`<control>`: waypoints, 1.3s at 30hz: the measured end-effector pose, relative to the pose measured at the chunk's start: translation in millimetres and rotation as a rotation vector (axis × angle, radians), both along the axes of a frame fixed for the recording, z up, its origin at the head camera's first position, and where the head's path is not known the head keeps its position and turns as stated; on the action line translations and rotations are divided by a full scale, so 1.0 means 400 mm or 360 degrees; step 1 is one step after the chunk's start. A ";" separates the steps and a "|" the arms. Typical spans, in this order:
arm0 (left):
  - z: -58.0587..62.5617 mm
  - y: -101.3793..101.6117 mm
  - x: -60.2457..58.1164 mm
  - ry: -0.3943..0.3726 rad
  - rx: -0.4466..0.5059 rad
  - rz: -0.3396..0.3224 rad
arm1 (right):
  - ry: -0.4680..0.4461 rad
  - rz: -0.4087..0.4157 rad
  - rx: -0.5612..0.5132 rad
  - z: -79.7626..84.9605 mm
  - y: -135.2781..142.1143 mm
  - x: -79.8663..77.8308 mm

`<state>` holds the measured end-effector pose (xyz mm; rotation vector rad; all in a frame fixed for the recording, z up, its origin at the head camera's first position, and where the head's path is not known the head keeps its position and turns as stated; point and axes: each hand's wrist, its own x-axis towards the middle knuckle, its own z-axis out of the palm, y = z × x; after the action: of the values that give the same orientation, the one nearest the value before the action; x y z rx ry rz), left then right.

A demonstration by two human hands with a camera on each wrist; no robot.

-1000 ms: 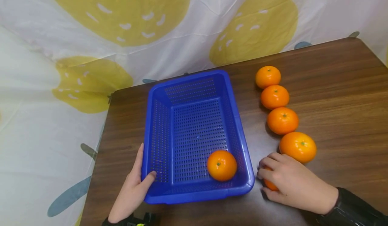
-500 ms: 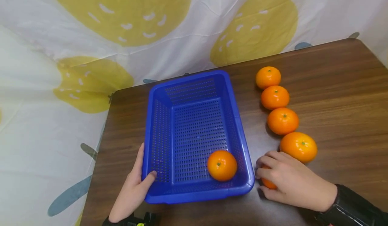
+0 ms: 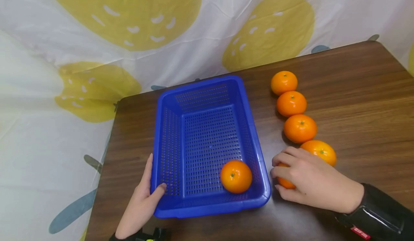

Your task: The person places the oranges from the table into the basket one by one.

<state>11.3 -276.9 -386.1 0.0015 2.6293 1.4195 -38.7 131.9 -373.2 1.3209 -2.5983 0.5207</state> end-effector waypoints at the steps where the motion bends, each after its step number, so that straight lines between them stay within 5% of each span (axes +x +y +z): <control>1: 0.000 0.000 0.000 0.0003 0.0004 0.0000 | 0.0008 0.0002 0.0000 0.004 0.000 -0.003; 21: 0.004 0.002 0.000 -0.0020 0.0008 -0.0015 | 0.0116 0.0079 -0.0005 0.114 -0.042 -0.045; 39: 0.006 0.000 -0.001 -0.0044 0.0002 -0.0010 | 0.0210 0.0216 -0.0055 0.158 -0.129 -0.049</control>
<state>10.9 -276.9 -383.9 -0.0096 2.6040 1.4090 -58.1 80.1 -310.0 1.4754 -2.3962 0.4792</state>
